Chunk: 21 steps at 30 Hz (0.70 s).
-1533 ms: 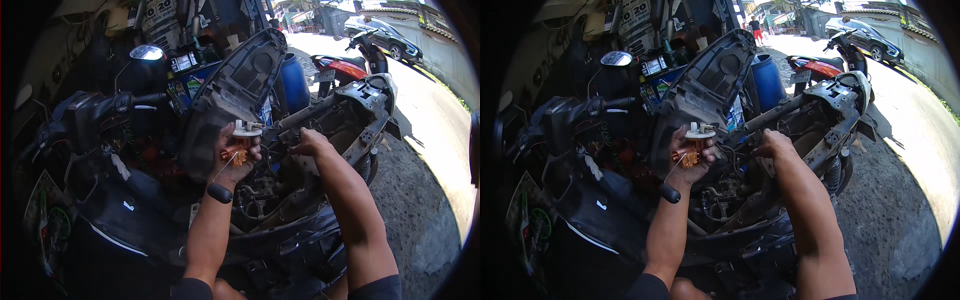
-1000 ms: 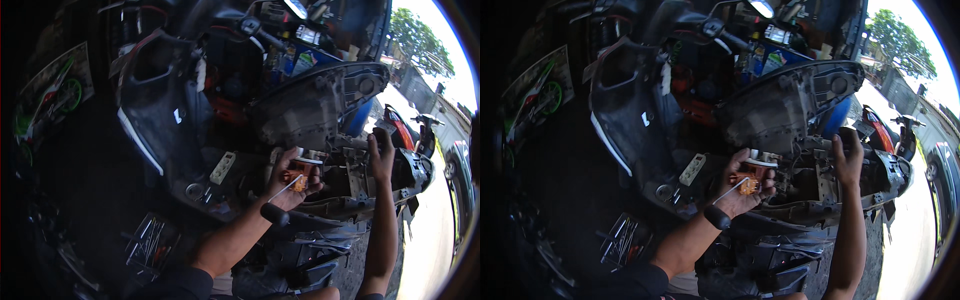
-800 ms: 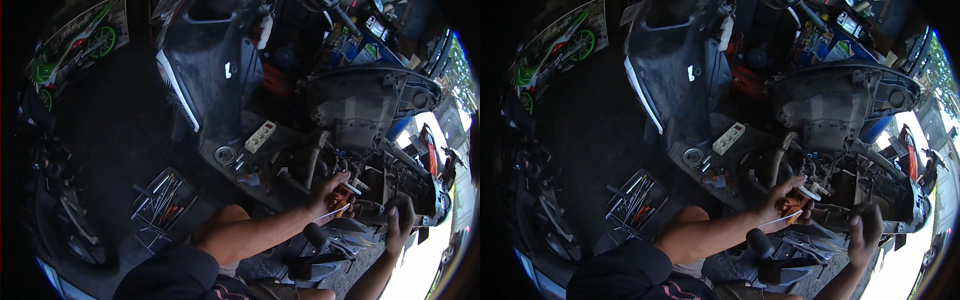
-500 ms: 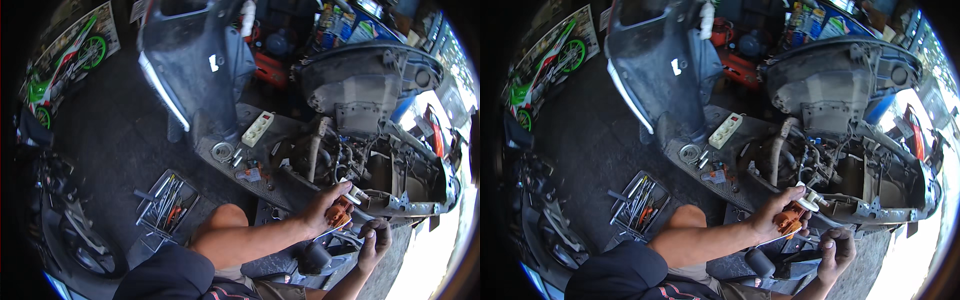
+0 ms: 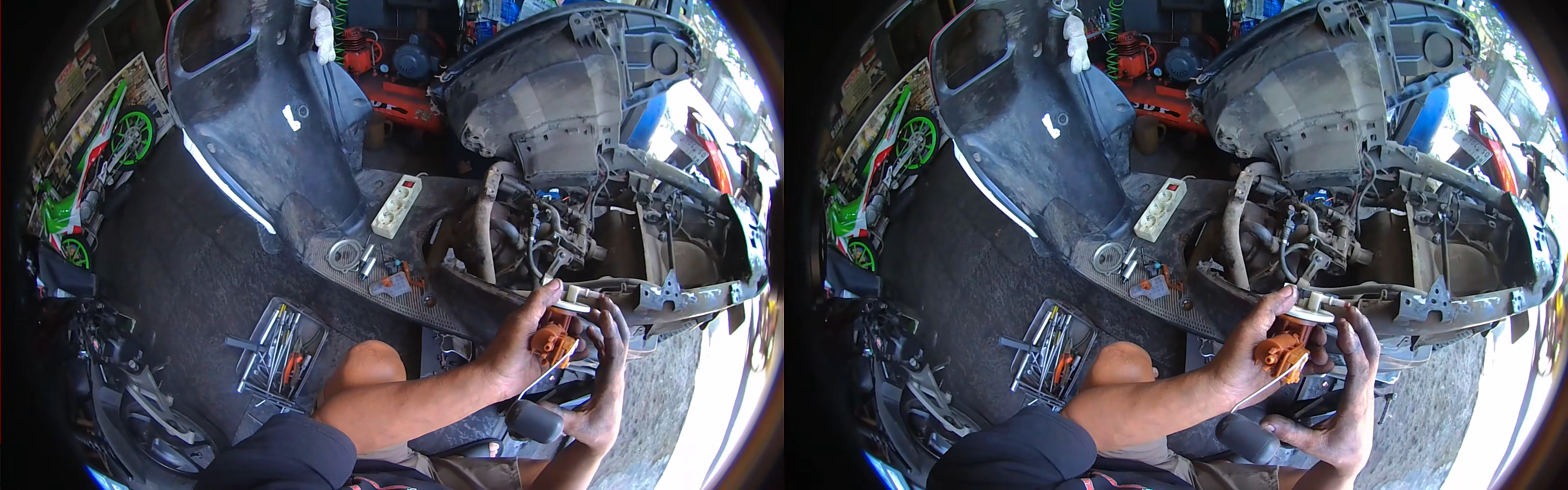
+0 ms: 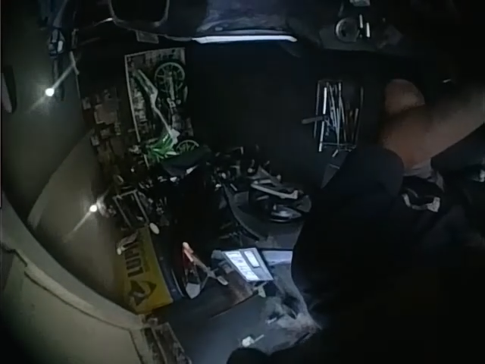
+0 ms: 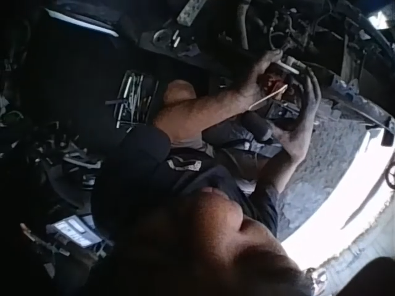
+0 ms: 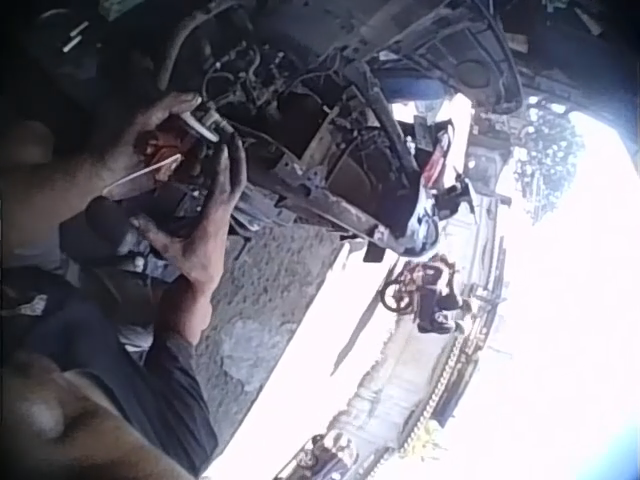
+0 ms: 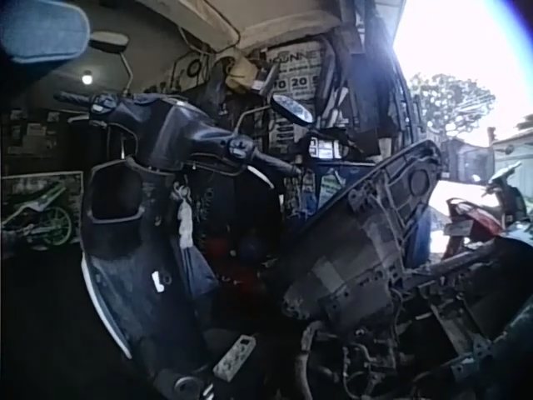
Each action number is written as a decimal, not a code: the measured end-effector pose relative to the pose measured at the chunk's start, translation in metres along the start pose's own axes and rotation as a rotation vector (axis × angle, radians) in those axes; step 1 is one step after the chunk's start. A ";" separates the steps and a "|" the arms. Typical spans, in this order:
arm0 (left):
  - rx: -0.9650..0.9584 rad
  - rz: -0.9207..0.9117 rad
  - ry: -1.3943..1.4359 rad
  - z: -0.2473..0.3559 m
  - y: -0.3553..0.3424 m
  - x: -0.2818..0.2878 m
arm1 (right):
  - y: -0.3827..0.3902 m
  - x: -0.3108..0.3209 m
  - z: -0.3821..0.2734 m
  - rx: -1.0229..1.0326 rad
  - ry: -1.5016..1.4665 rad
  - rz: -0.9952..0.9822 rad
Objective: Repairing or replacing a motorcycle fuel pump assembly and pouring fluid into the tank area.
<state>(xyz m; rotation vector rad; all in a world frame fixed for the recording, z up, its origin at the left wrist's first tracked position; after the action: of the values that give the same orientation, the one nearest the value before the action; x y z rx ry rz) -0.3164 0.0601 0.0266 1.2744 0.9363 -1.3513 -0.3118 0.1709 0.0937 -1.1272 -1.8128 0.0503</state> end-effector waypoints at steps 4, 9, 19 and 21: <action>0.004 -0.010 0.022 0.002 -0.001 -0.001 | 0.000 -0.002 0.006 -0.017 -0.022 -0.003; 0.087 -0.093 0.058 0.001 -0.011 -0.012 | 0.000 0.021 0.008 -0.067 -0.087 0.065; 0.077 0.011 -0.092 0.024 0.015 -0.002 | -0.011 0.027 -0.012 -0.002 -0.015 0.053; 0.127 0.006 -0.134 0.016 0.016 0.000 | -0.005 0.037 -0.008 -0.022 -0.026 0.119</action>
<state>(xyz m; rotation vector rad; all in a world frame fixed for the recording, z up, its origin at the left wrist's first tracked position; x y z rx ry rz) -0.3045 0.0416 0.0307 1.2627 0.7645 -1.4918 -0.3132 0.1909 0.1269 -1.2544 -1.7714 0.1159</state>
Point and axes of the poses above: each hand's wrist, its own y-axis away from the middle knuckle, its own x-axis out of the back of the hand, z = x × y, the point moved 7 cm from there along -y, towards the middle knuckle, and after that the axes turned 9 degrees about y, right-handed, at the moved point
